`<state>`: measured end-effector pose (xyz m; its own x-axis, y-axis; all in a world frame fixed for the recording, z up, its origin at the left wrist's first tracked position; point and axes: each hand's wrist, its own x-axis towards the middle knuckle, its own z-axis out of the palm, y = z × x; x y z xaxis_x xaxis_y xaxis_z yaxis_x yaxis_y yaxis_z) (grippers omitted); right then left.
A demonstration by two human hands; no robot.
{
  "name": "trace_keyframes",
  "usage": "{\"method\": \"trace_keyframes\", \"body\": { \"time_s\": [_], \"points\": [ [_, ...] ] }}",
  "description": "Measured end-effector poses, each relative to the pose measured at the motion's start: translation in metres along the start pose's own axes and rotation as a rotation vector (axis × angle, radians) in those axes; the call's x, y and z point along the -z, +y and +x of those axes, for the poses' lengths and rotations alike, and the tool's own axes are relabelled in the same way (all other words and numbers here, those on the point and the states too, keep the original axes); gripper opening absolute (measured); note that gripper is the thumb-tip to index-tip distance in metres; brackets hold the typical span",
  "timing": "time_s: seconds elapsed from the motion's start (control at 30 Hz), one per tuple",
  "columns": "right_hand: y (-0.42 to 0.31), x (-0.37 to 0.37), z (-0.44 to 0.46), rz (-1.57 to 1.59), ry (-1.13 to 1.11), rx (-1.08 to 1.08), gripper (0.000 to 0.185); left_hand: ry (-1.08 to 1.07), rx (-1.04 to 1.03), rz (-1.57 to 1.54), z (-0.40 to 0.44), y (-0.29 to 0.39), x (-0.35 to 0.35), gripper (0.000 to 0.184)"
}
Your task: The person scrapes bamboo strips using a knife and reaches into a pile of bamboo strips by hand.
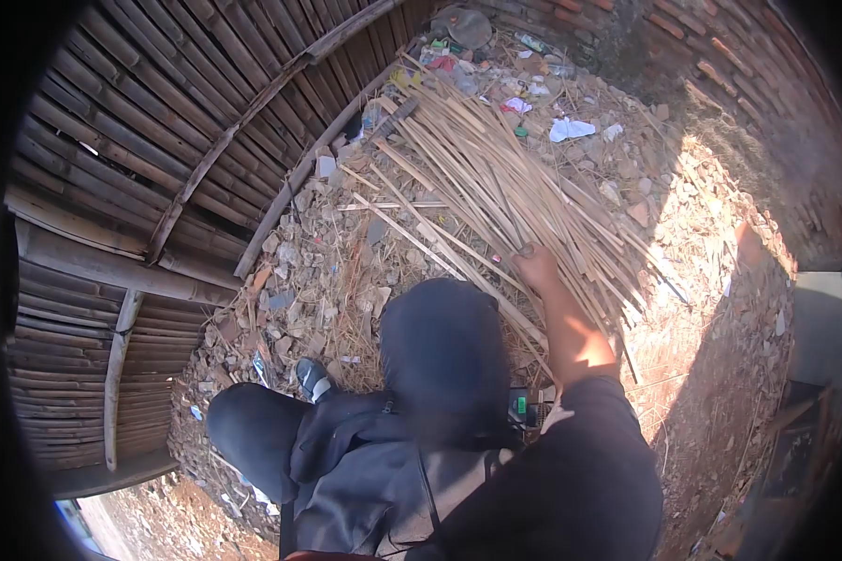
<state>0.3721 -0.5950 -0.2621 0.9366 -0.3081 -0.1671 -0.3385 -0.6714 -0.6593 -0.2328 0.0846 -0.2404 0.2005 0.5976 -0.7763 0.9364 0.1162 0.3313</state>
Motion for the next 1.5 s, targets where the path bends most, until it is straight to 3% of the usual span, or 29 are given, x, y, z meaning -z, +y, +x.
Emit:
{"method": "trace_keyframes", "body": {
  "time_s": [0.1, 0.2, 0.27, 0.33, 0.43, 0.63, 0.87, 1.37, 1.5],
  "points": [
    [0.030, -0.003, 0.005, -0.100, -0.090, -0.082, 0.041, -0.024, 0.029, -0.025, -0.013, 0.025, 0.002, 0.052],
    [0.090, -0.031, 0.013, -0.367, 0.047, 0.044, 0.050, -0.027, 0.034, -0.060, -0.026, 0.046, 0.006, 0.047],
    [0.099, -0.036, 0.002, -0.404, -0.019, -0.029, 0.054, 0.014, 0.034, -0.131, -0.035, 0.061, 0.004, 0.043],
    [0.052, -0.015, -0.019, -0.410, -0.172, -0.191, 0.057, 0.080, 0.025, -0.229, -0.049, 0.083, -0.001, 0.039],
    [0.049, -0.030, -0.025, -0.444, -0.137, -0.232, 0.053, 0.086, 0.049, -0.125, -0.057, 0.083, -0.003, 0.040],
    [0.018, -0.007, -0.049, -0.517, -0.182, -0.158, 0.046, 0.062, 0.081, -0.152, -0.054, 0.062, -0.007, 0.040],
    [0.074, -0.004, -0.047, -0.438, -0.148, -0.085, 0.035, 0.020, 0.096, -0.254, -0.037, 0.044, -0.025, 0.039],
    [0.058, -0.008, -0.061, -0.497, -0.247, -0.169, 0.052, -0.053, 0.105, -0.454, -0.011, 0.024, -0.055, 0.038],
    [0.048, -0.004, -0.064, -0.534, -0.251, -0.198, 0.071, -0.067, 0.113, -0.505, -0.004, 0.016, -0.065, 0.038]
  ]
}}
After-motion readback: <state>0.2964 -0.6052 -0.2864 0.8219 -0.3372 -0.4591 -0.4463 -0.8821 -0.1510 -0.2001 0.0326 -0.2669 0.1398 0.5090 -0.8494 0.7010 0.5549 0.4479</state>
